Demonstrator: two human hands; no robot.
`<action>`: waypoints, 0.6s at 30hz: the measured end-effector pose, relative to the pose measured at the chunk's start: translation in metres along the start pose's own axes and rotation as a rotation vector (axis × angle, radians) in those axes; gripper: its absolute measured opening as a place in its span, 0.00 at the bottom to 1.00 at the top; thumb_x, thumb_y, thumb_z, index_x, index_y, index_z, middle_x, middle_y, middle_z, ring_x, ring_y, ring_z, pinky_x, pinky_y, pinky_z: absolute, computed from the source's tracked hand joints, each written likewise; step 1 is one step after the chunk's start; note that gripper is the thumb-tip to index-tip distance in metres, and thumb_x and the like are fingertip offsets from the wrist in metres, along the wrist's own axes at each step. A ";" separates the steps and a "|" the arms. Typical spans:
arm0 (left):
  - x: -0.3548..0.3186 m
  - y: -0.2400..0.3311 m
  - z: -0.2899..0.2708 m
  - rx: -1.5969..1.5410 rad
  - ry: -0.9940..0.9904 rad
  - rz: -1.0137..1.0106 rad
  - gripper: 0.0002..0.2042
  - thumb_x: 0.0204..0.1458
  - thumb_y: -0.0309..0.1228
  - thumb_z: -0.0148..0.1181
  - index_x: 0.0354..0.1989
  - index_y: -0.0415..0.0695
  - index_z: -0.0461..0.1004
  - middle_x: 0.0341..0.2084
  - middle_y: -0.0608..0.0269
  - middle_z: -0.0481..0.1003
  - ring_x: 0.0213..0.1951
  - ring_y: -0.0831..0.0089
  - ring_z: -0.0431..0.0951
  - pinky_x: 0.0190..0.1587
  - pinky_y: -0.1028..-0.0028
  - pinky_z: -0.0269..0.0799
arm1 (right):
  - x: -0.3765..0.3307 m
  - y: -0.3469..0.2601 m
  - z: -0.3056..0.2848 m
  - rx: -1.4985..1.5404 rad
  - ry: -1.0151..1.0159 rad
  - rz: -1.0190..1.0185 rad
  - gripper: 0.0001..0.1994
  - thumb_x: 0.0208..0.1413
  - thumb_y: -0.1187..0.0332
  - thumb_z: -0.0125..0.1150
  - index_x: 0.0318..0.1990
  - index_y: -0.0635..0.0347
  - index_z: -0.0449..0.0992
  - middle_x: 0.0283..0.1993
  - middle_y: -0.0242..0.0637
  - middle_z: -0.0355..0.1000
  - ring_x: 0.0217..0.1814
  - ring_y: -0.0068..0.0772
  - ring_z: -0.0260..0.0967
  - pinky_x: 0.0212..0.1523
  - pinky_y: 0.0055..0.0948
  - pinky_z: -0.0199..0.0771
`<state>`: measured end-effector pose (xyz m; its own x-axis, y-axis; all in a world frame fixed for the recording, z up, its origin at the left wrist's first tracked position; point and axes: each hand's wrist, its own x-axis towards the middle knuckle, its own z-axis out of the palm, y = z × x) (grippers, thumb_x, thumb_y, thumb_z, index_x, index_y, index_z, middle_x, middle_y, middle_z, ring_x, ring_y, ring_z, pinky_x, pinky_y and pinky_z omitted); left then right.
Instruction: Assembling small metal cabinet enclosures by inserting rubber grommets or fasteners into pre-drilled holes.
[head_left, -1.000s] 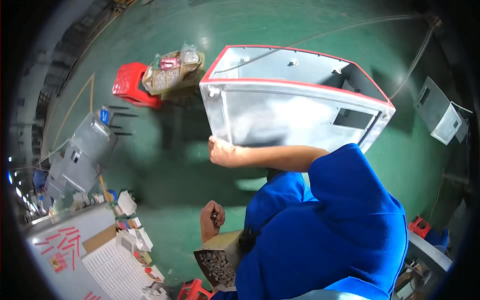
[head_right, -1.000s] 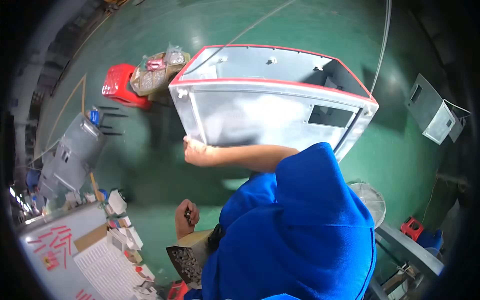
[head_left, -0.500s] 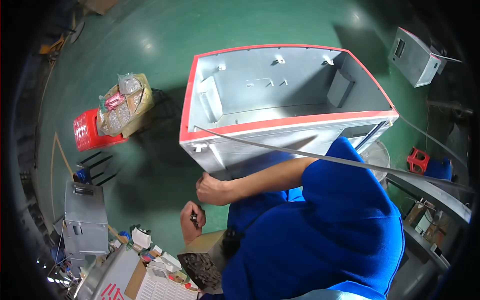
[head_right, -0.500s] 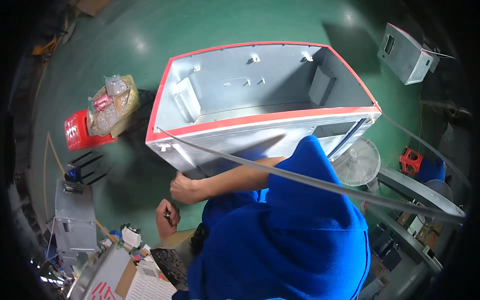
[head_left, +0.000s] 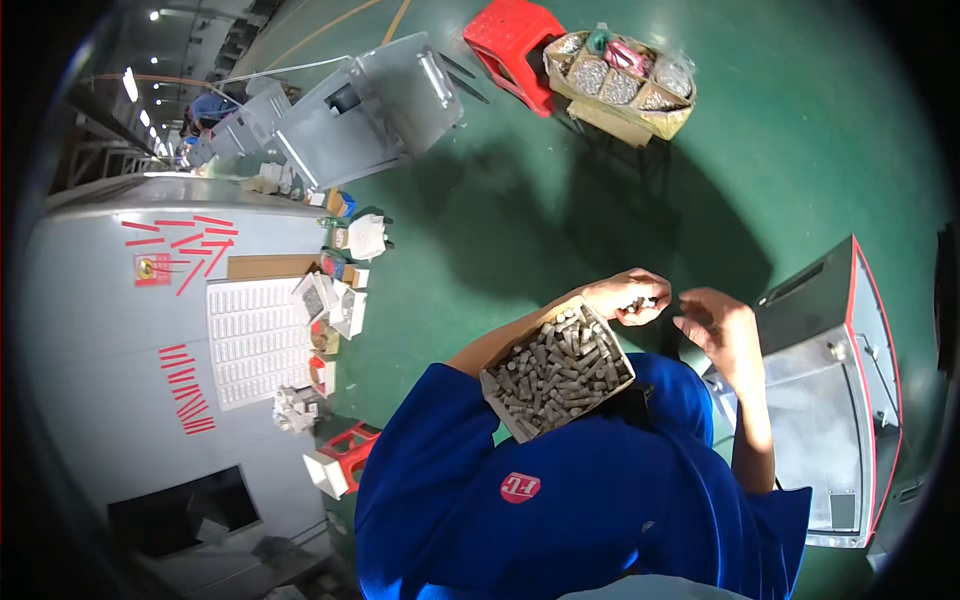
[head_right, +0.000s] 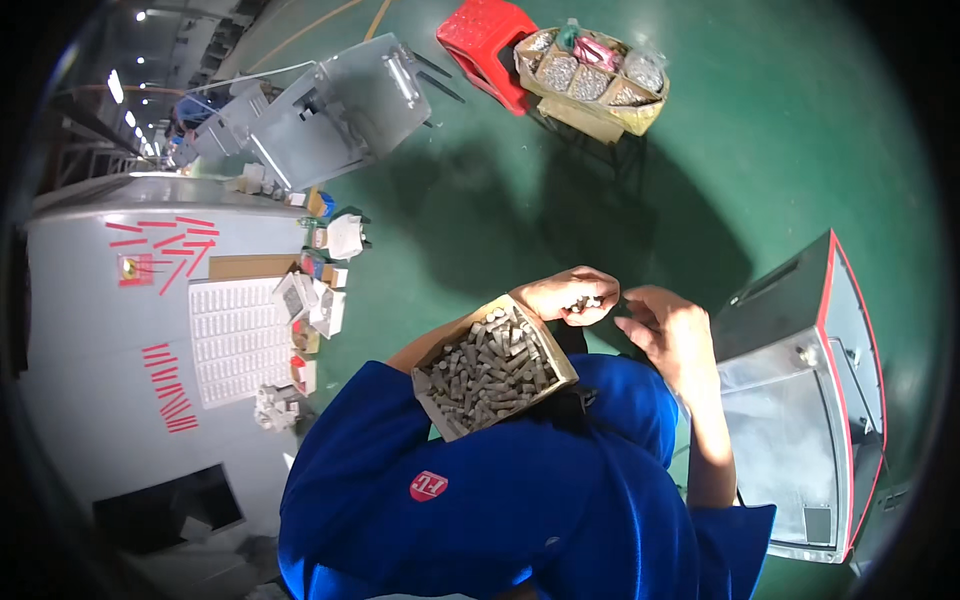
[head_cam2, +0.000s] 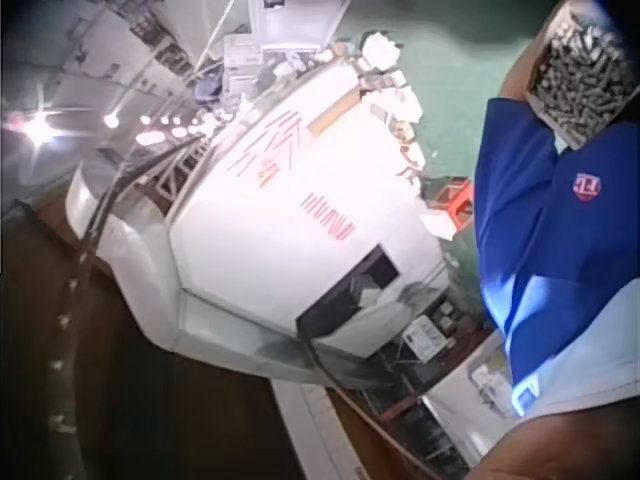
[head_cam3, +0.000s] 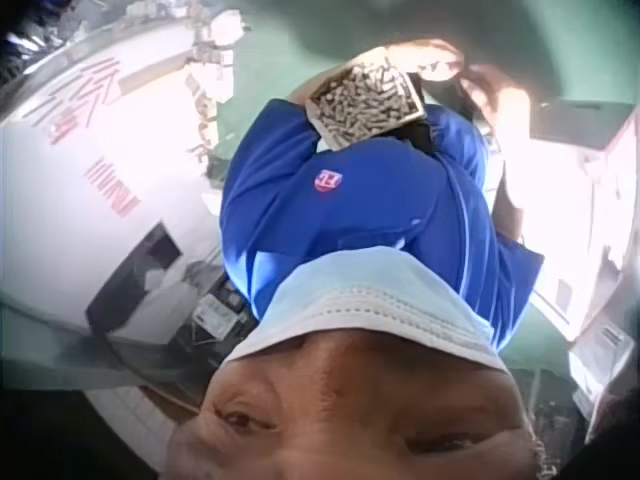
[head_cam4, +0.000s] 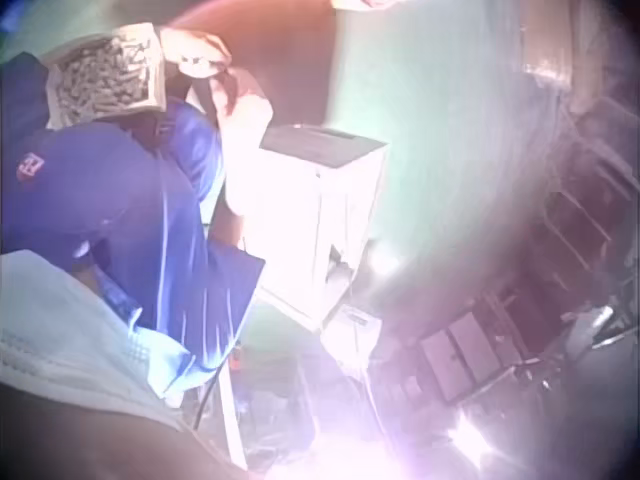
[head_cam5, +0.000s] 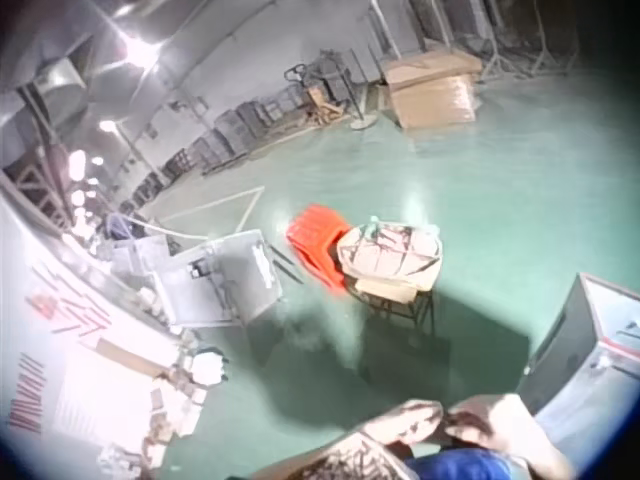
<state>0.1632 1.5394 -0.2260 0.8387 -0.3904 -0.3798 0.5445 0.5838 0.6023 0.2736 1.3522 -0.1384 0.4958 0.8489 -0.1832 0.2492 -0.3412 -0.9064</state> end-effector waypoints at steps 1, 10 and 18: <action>-0.013 0.001 -0.003 0.063 0.115 0.037 0.13 0.61 0.36 0.45 0.28 0.41 0.69 0.13 0.70 0.63 0.15 0.83 0.60 0.18 0.79 0.56 | 0.007 -0.034 0.007 0.084 0.000 -0.155 0.13 0.42 0.73 0.67 0.39 0.63 0.77 0.32 0.40 0.75 0.37 0.34 0.75 0.39 0.31 0.75; -0.087 0.028 -0.052 0.068 0.344 0.120 0.14 0.56 0.35 0.48 0.21 0.42 0.67 0.12 0.70 0.64 0.11 0.84 0.58 0.12 0.82 0.50 | 0.071 -0.165 0.166 -0.593 -0.724 -1.202 0.05 0.46 0.71 0.54 0.30 0.62 0.72 0.33 0.36 0.68 0.35 0.35 0.70 0.33 0.32 0.72; -0.181 0.023 -0.080 -0.022 0.477 0.330 0.13 0.56 0.35 0.47 0.22 0.44 0.67 0.11 0.72 0.63 0.11 0.85 0.58 0.11 0.83 0.48 | 0.094 -0.232 0.228 -0.746 -1.143 -1.310 0.05 0.46 0.72 0.54 0.28 0.65 0.73 0.32 0.42 0.70 0.35 0.36 0.72 0.33 0.31 0.73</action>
<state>0.0249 1.6809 -0.1994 0.8746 0.1756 -0.4519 0.2489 0.6372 0.7294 0.0727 1.6033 -0.0317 -0.9165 0.3994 -0.0235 0.3756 0.8388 -0.3941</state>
